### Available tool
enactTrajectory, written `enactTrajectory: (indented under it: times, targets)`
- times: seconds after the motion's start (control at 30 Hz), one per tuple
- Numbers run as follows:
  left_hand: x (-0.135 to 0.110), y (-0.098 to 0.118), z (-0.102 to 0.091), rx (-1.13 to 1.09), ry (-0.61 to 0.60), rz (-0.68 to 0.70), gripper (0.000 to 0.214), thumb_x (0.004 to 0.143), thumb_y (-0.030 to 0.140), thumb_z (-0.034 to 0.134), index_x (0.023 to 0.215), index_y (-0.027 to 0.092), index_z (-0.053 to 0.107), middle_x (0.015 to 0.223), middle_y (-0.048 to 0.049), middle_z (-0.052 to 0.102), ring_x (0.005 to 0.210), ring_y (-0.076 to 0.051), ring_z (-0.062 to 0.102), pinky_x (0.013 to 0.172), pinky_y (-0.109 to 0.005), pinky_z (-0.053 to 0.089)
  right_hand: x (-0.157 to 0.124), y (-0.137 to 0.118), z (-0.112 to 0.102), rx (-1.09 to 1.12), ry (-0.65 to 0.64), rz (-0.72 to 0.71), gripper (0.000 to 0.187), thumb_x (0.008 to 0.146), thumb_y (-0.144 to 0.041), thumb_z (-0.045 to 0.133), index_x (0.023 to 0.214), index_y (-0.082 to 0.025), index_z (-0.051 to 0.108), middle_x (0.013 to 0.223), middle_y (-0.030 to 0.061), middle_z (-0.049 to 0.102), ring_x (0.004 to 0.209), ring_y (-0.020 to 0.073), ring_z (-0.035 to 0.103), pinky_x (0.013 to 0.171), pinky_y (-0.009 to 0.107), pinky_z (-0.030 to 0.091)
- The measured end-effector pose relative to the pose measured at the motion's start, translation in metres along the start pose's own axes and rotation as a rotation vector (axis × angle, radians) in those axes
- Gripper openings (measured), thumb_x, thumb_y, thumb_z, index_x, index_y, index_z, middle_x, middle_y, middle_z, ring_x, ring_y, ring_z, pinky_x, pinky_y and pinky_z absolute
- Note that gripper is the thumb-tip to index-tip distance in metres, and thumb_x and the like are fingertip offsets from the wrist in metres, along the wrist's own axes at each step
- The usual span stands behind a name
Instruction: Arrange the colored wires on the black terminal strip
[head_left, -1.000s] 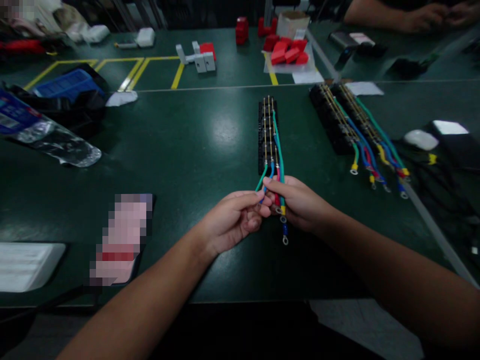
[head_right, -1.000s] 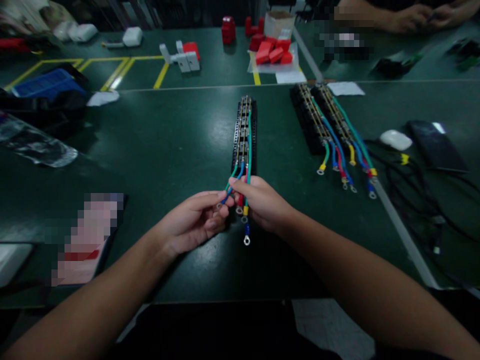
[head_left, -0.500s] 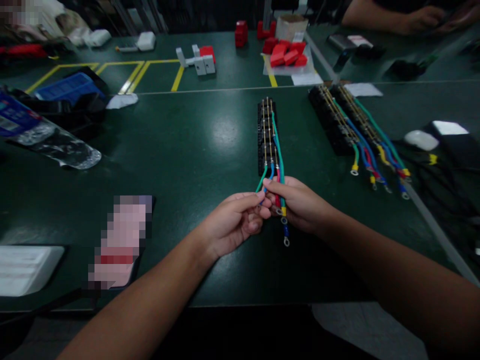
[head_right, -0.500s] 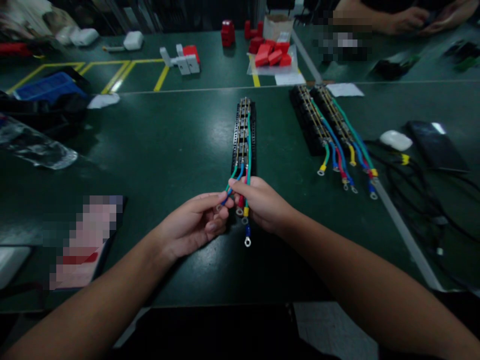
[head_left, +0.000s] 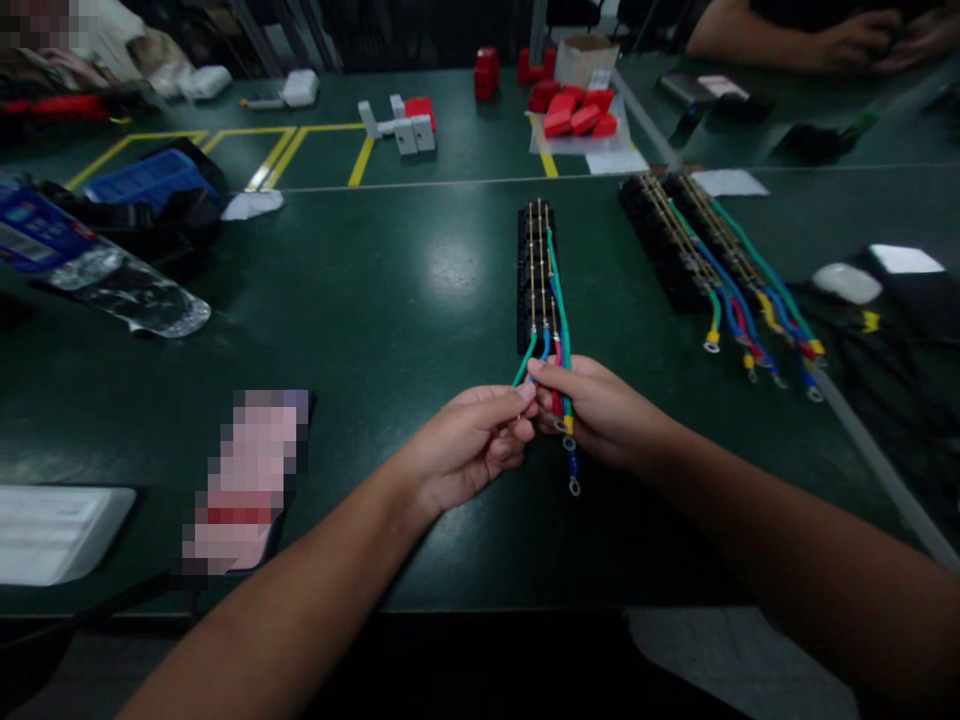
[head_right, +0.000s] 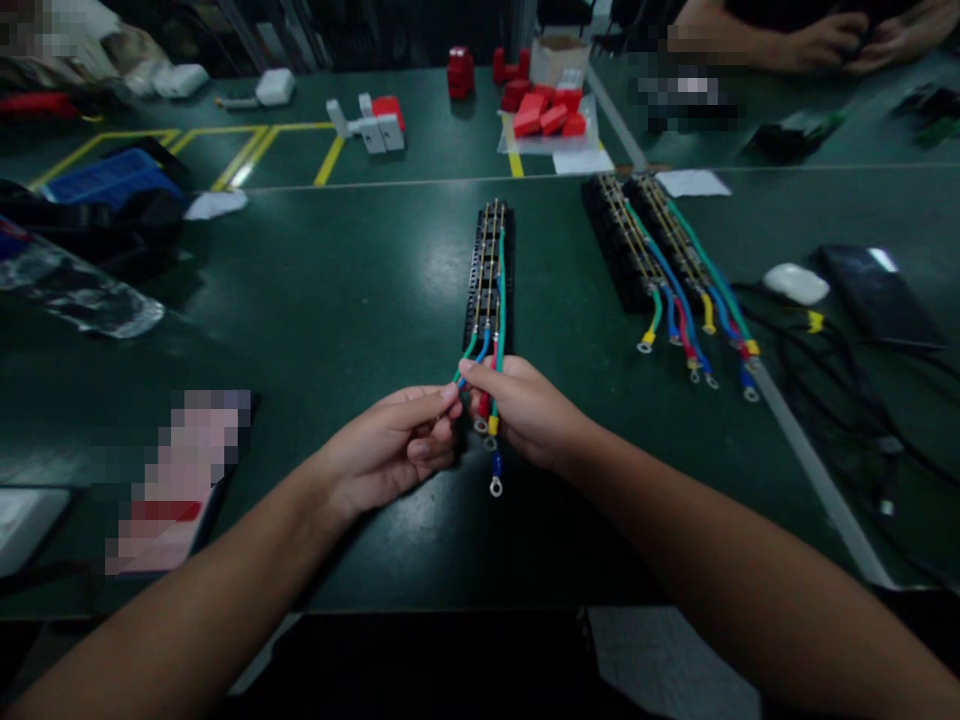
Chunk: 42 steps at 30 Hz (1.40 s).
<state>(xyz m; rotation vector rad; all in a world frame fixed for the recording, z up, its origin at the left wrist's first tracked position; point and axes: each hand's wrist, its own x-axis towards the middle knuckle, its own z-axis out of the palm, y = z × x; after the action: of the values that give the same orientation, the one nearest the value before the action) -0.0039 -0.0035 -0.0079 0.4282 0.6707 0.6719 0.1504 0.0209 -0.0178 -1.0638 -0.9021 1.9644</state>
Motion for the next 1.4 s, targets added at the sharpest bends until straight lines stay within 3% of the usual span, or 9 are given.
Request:
enactTrajectory:
  times: [0.23,0.5,0.93,1.23,1.4]
  targets:
    - [-0.0011,0.0011,0.0021,0.01,0.037,-0.006,0.017,0.09,0.02,0.054,0.081,0.009,0.063,0.062,-0.0024,0.062,0.04,-0.002,0.047,0.039,-0.011,0.034,-0.001,0.0004,-0.0009,0.008,-0.019,0.016,0.029,0.077,-0.034,0.071,0.063,-0.015,0.055,0.052,-0.0022,0.054,0.044,0.0073,0.049,0.043,0.02,0.035]
    - [-0.0001,-0.0006,0.0004,0.033,0.006,0.013,0.019,0.086,0.027,0.063,0.075,0.012,0.058,0.054,0.0032,0.054,0.036,-0.001,0.039,0.039,-0.012,0.029,0.0008,0.0017,0.0003,0.007,0.004,-0.001,0.034,0.077,-0.037,0.072,0.06,-0.016,0.051,0.048,-0.0043,0.048,0.042,0.0058,0.042,0.043,0.019,0.031]
    - [-0.0024,0.0014,0.002,-0.016,0.047,-0.009,0.014,0.087,0.016,0.055,0.082,0.008,0.065,0.062,-0.0033,0.063,0.042,-0.004,0.049,0.039,-0.012,0.036,-0.0003,0.0008,-0.0027,-0.01,-0.012,0.016,0.033,0.077,-0.039,0.071,0.061,-0.016,0.053,0.051,-0.0024,0.052,0.043,0.0075,0.047,0.043,0.021,0.035]
    - [-0.0006,0.0017,-0.0007,-0.005,-0.019,-0.018,0.014,0.086,0.018,0.061,0.074,0.01,0.06,0.055,0.0018,0.055,0.037,0.0,0.036,0.04,-0.012,0.029,-0.0005,0.0001,0.0016,-0.009,0.01,0.0,0.038,0.076,-0.039,0.071,0.057,-0.016,0.048,0.047,-0.004,0.045,0.042,0.0063,0.04,0.043,0.021,0.03]
    - [-0.001,0.0017,-0.0003,-0.001,0.009,-0.027,0.013,0.087,0.017,0.057,0.08,0.009,0.063,0.06,-0.0019,0.061,0.04,-0.002,0.046,0.04,-0.011,0.034,-0.0005,0.0003,0.0,0.003,0.011,0.014,0.032,0.076,-0.036,0.072,0.06,-0.016,0.052,0.049,-0.0035,0.049,0.042,0.0069,0.043,0.043,0.021,0.032]
